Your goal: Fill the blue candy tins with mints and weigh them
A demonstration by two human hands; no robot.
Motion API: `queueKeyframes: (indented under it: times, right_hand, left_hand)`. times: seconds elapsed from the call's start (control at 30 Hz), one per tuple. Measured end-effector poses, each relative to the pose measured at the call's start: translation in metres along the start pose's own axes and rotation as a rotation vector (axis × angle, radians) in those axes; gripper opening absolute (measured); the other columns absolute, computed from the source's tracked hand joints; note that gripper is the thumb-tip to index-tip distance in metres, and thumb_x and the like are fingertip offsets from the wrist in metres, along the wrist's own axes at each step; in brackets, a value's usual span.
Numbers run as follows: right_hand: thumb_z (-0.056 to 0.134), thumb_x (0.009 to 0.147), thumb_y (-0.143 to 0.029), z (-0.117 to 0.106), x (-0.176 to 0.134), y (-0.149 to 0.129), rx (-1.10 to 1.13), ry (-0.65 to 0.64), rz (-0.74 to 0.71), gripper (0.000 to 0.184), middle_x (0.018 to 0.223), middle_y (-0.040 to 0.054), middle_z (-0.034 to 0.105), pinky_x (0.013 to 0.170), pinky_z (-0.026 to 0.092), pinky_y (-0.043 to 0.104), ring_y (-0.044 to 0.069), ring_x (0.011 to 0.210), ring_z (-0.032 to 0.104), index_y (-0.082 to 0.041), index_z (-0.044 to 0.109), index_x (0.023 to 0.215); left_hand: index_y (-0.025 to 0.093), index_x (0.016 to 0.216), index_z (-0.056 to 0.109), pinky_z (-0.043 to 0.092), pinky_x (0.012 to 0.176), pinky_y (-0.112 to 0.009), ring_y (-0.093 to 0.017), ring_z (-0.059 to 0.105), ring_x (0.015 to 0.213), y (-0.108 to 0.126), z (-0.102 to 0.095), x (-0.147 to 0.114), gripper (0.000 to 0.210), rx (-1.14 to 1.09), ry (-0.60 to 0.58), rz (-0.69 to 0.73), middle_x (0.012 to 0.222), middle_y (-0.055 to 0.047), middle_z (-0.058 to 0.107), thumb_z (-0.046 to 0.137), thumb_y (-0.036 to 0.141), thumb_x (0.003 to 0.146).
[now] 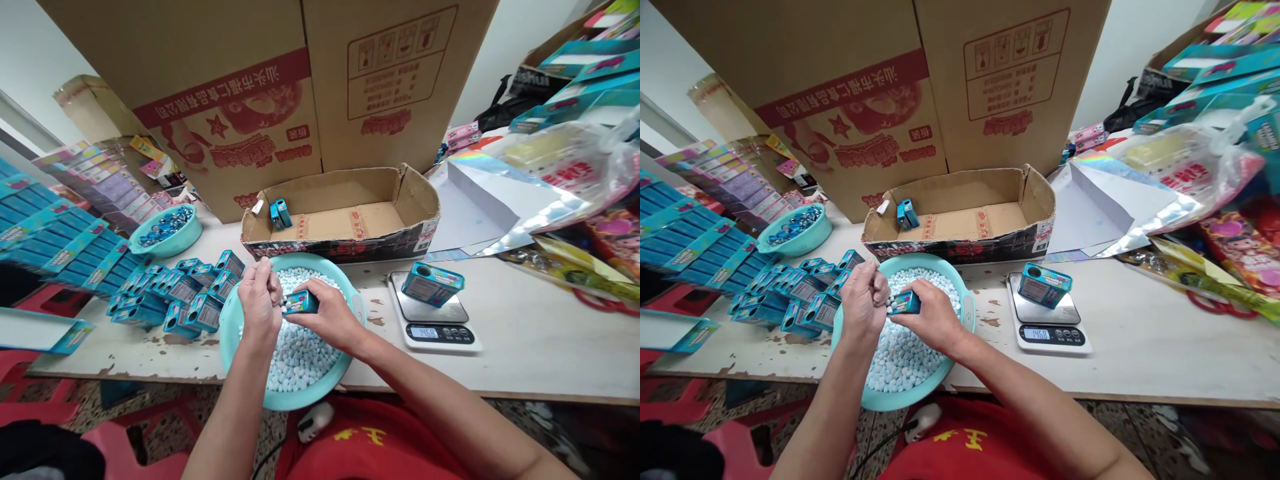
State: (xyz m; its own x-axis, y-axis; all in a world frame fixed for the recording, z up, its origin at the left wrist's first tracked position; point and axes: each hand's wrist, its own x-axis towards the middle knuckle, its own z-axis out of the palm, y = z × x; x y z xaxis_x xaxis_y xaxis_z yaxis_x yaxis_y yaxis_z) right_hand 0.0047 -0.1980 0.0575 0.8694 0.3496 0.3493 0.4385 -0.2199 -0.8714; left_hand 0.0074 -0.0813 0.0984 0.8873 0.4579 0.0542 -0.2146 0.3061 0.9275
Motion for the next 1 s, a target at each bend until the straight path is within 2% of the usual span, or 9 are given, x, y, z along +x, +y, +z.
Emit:
queueKeyframes:
  times: [0.27, 0.4, 0.5, 0.57, 0.73, 0.77, 0.87, 0.93, 1.0]
  right_hand:
    - [0.081, 0.067, -0.03, -0.015, 0.0, 0.0, 0.042, 0.031, 0.031, 0.033, 0.089, 0.001, 0.062, 0.077, 0.044, 0.03, 0.019, 0.085, 0.057, -0.019, 0.064, 0.092]
    - [0.08, 0.068, -0.029, -0.021, 0.001, 0.001, 0.068, 0.063, 0.045, 0.031, 0.088, 0.0007, 0.062, 0.076, 0.045, 0.03, 0.019, 0.085, 0.058, -0.02, 0.064, 0.093]
    - [0.079, 0.068, -0.024, -0.02, 0.0, 0.004, 0.098, 0.073, 0.036, 0.03, 0.089, 0.0003, 0.062, 0.078, 0.044, 0.03, 0.019, 0.086, 0.058, -0.02, 0.064, 0.093]
    - [0.08, 0.066, -0.023, -0.019, -0.002, 0.008, 0.099, 0.064, 0.036, 0.031, 0.09, 0.0006, 0.063, 0.08, 0.044, 0.031, 0.019, 0.088, 0.058, -0.02, 0.065, 0.093]
    - [0.082, 0.065, -0.029, -0.029, -0.011, 0.01, 0.199, 0.097, 0.117, 0.036, 0.088, -0.0002, 0.063, 0.077, 0.045, 0.029, 0.018, 0.084, 0.059, -0.02, 0.064, 0.094]
    - [0.082, 0.065, -0.03, -0.035, -0.014, 0.008, 0.24, 0.114, 0.135, 0.037, 0.088, -0.0005, 0.063, 0.076, 0.046, 0.029, 0.017, 0.082, 0.059, -0.02, 0.063, 0.095]
    - [0.082, 0.065, -0.033, -0.061, -0.031, 0.001, 0.359, 0.155, 0.167, 0.039, 0.085, -0.001, 0.062, 0.069, 0.047, 0.026, 0.016, 0.077, 0.059, -0.021, 0.062, 0.096]
    - [0.083, 0.065, -0.033, -0.082, -0.049, -0.003, 0.389, 0.188, 0.163, 0.039, 0.086, -0.0006, 0.062, 0.067, 0.048, 0.024, 0.015, 0.075, 0.059, -0.021, 0.062, 0.096]
    - [0.083, 0.064, -0.031, -0.101, -0.074, -0.004, 0.371, 0.223, 0.169, 0.038, 0.088, -0.0003, 0.061, 0.066, 0.048, 0.024, 0.014, 0.075, 0.058, -0.022, 0.061, 0.094]
  left_hand:
    - [0.017, 0.07, 0.049, 0.017, 0.037, -0.017, -0.004, 0.026, 0.038, 0.004, 0.006, 0.005, 0.027, 0.167, -0.055, 0.087, 0.046, 0.008, 0.037, 0.067, 0.036, 0.074]
    - [0.018, 0.072, 0.055, 0.034, 0.051, -0.019, -0.008, 0.041, 0.052, -0.001, -0.008, 0.001, 0.025, 0.565, -0.047, 0.249, 0.061, 0.004, 0.05, 0.061, 0.04, 0.08]
    - [0.02, 0.079, 0.064, 0.04, 0.069, -0.023, -0.012, 0.051, 0.073, -0.011, -0.022, -0.007, 0.023, 0.935, -0.212, 0.292, 0.082, 0.0, 0.06, 0.059, 0.042, 0.082]
    - [0.021, 0.08, 0.066, 0.041, 0.075, -0.024, -0.014, 0.054, 0.079, -0.016, -0.031, -0.01, 0.024, 0.981, -0.333, 0.246, 0.085, 0.0, 0.063, 0.055, 0.042, 0.085]
    - [0.019, 0.078, 0.063, 0.041, 0.069, -0.025, -0.016, 0.055, 0.07, -0.013, -0.053, 0.0, 0.03, 1.07, -0.149, 0.192, 0.071, 0.0, 0.061, 0.048, 0.044, 0.086]
    - [0.019, 0.08, 0.063, 0.042, 0.068, -0.026, -0.016, 0.055, 0.07, -0.014, -0.059, 0.003, 0.032, 1.132, -0.158, 0.17, 0.071, 0.0, 0.061, 0.047, 0.046, 0.086]
    - [0.02, 0.097, 0.064, 0.042, 0.081, -0.031, -0.022, 0.058, 0.089, -0.025, -0.074, 0.006, 0.035, 1.397, -0.389, 0.138, 0.095, -0.005, 0.065, 0.048, 0.048, 0.084]
    - [0.022, 0.113, 0.061, 0.04, 0.091, -0.037, -0.027, 0.053, 0.106, -0.037, -0.082, 0.002, 0.043, 1.562, -0.604, 0.132, 0.114, -0.008, 0.061, 0.051, 0.05, 0.082]
    - [0.022, 0.122, 0.055, 0.038, 0.094, -0.042, -0.03, 0.049, 0.112, -0.049, -0.087, -0.006, 0.05, 1.673, -0.741, 0.111, 0.121, -0.011, 0.055, 0.05, 0.052, 0.082]
